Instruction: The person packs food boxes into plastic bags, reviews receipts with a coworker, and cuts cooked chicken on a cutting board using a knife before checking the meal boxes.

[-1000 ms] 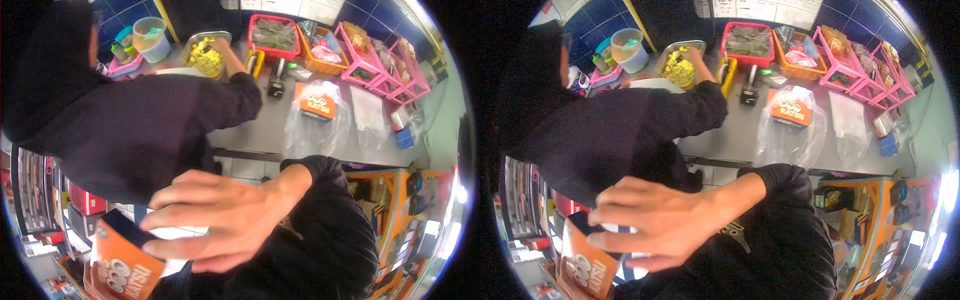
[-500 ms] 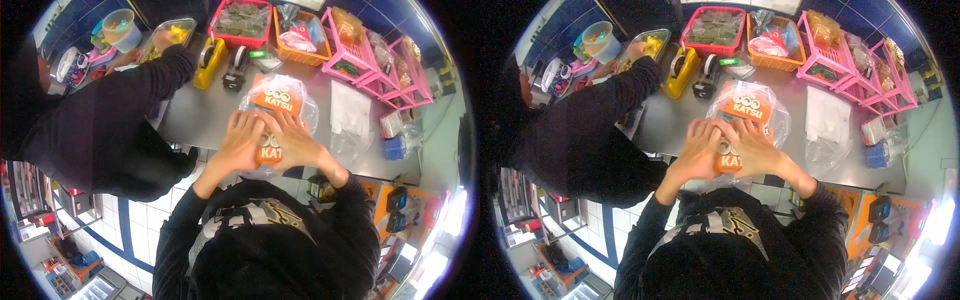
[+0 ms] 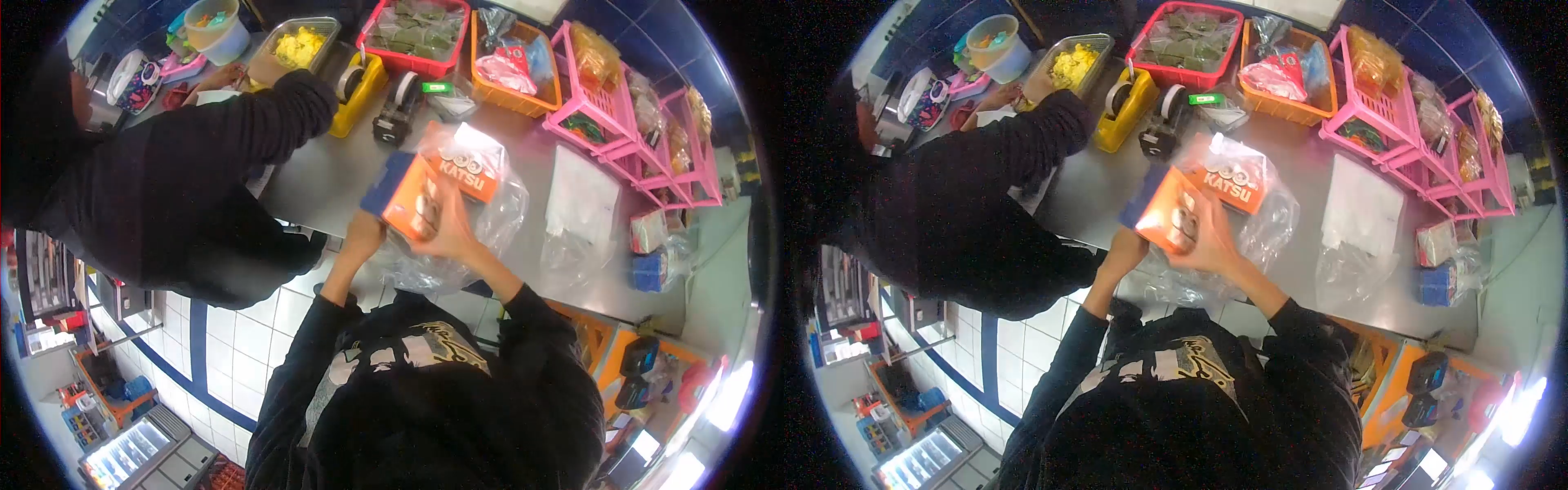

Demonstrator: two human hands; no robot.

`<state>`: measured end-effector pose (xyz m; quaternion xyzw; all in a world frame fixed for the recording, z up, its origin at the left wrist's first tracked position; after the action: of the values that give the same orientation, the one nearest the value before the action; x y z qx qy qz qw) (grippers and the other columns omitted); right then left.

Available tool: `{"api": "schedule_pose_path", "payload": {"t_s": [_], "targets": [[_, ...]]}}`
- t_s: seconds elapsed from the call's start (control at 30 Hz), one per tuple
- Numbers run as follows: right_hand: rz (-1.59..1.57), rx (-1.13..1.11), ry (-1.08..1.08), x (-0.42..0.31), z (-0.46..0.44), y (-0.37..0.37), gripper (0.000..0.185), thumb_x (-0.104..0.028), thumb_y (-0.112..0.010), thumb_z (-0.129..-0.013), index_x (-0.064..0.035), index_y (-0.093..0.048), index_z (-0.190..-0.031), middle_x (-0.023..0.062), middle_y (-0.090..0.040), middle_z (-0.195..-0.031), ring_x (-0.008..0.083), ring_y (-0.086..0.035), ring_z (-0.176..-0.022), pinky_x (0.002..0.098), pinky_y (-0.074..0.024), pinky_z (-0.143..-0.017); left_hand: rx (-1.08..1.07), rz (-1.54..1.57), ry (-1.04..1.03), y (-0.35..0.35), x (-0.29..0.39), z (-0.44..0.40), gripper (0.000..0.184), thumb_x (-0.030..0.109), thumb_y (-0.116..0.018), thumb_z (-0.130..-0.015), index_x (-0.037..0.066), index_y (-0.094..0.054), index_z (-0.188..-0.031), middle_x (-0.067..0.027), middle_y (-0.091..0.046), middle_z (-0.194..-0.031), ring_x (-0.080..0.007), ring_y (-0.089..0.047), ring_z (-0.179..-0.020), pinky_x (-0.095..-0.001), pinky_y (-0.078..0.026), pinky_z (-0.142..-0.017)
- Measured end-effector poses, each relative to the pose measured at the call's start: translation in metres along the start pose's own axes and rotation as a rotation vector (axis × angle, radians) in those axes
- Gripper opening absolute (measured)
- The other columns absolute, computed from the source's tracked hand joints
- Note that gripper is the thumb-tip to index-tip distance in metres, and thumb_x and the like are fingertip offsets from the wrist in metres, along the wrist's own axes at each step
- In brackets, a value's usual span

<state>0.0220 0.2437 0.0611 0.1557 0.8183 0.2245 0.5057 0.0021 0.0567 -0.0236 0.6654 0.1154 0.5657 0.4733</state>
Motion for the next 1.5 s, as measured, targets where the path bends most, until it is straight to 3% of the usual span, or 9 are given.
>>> {"api": "schedule_pose_path", "payload": {"t_s": [0.23,0.37,0.5,0.57,0.7,0.93,1.27,1.4,1.5], "targets": [[0.466,-0.284,-0.065,0.021,0.013,0.018,0.098,-0.036,-0.082,-0.050,-0.0141,-0.039,-0.135,0.0206,-0.037,-0.131,0.0395,-0.035,-0.123,0.0527,-0.0284,-0.101,0.257,0.072,0.051,0.102,0.040,0.023,0.069,0.006,-0.060,-0.072,0.008,-0.039,-0.138,-0.0267,-0.052,-0.118,-0.0411,-0.054,-0.103,-0.0447,-0.046,-0.086],[0.563,-0.368,-0.080,0.008,0.002,0.008,0.095,-0.036,-0.081,-0.049,-0.0151,-0.044,-0.134,0.0167,-0.040,-0.132,0.0388,-0.032,-0.125,0.0547,-0.0259,-0.101,-0.221,0.421,-0.048,0.126,0.082,0.044,0.077,0.006,-0.067,-0.072,0.011,-0.035,-0.142,-0.0167,-0.047,-0.125,-0.0233,-0.060,-0.089,-0.0339,-0.050,-0.078],[0.841,-0.341,0.075,-0.030,-0.013,-0.001,0.081,-0.034,-0.076,-0.056,-0.0134,-0.048,-0.130,0.0115,-0.048,-0.128,0.0373,-0.037,-0.123,0.0512,-0.0303,-0.101,0.252,0.403,-0.223,0.176,0.090,0.083,0.063,0.007,-0.067,-0.076,0.011,-0.045,-0.135,-0.0150,-0.042,-0.129,-0.0202,-0.060,-0.091,-0.0285,-0.054,-0.072],[0.818,-0.253,0.099,-0.047,-0.017,-0.013,0.077,-0.033,-0.074,-0.058,-0.0127,-0.049,-0.128,0.0121,-0.049,-0.127,0.0371,-0.039,-0.122,0.0505,-0.0315,-0.100,0.295,0.645,-0.235,0.208,0.086,0.125,0.049,0.008,-0.061,-0.085,0.015,-0.049,-0.131,-0.0131,-0.040,-0.136,-0.0213,-0.058,-0.108,-0.0276,-0.057,-0.072],[0.620,-0.050,0.110,-0.092,-0.010,-0.076,0.068,-0.030,-0.071,-0.062,-0.0113,-0.051,-0.125,0.0134,-0.051,-0.124,0.0368,-0.042,-0.119,0.0493,-0.0339,-0.098,0.236,0.904,-0.380,0.295,0.048,0.253,0.037,0.002,-0.051,-0.090,0.006,-0.051,-0.127,-0.0119,-0.055,-0.121,-0.0139,-0.065,-0.088,-0.0269,-0.056,-0.067],[0.392,-0.476,-0.050,-0.170,0.037,-0.366,0.053,-0.025,-0.064,-0.069,-0.0089,-0.055,-0.119,0.0157,-0.054,-0.120,0.0363,-0.047,-0.114,0.0472,-0.0381,-0.094,0.701,1.059,-0.051,0.396,-0.114,0.540,0.029,-0.005,-0.049,-0.089,0.000,-0.050,-0.118,-0.0095,-0.058,-0.085,-0.0135,-0.063,-0.071,-0.0259,-0.057,-0.058],[0.686,-1.655,0.117,-0.250,0.060,-0.803,0.035,-0.018,-0.055,-0.078,-0.0055,-0.061,-0.110,0.0189,-0.059,-0.114,0.0356,-0.055,-0.107,0.0441,-0.0442,-0.089,1.380,1.153,0.167,0.505,-0.354,0.769,0.030,0.003,-0.060,-0.087,0.004,-0.043,-0.112,-0.0086,-0.052,-0.096,-0.0143,-0.058,-0.075,-0.0266,-0.055,-0.054],[0.838,-1.761,0.265,-0.282,0.007,-0.984,0.029,-0.016,-0.052,-0.082,-0.0041,-0.063,-0.107,0.0201,-0.061,-0.112,0.0353,-0.058,-0.104,0.0429,-0.0466,-0.087,1.459,1.106,0.206,0.564,-0.471,0.832,0.025,0.007,-0.059,-0.089,0.004,-0.045,-0.110,-0.0079,-0.052,-0.097,-0.0146,-0.059,-0.076,-0.0278,-0.055,-0.058],[0.677,-1.371,0.506,-0.308,-0.078,-1.159,0.022,-0.014,-0.049,-0.084,-0.0027,-0.066,-0.092,0.0204,-0.065,-0.098,0.0389,-0.061,-0.091,0.0479,-0.0490,-0.078,1.612,1.102,0.365,0.612,-0.577,0.887,0.017,0.011,-0.056,-0.092,0.004,-0.050,-0.107,-0.0089,-0.055,-0.100,-0.0162,-0.061,-0.082,-0.0302,-0.055,-0.068]]}}
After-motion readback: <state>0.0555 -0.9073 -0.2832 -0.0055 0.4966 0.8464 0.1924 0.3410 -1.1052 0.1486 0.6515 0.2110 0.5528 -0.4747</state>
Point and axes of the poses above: each hand's wrist, its own z-axis away from the middle knuckle, its own y-axis out of the back of the hand, x = y × z, the point moved 4 cm from there along -z, towards the middle knuckle
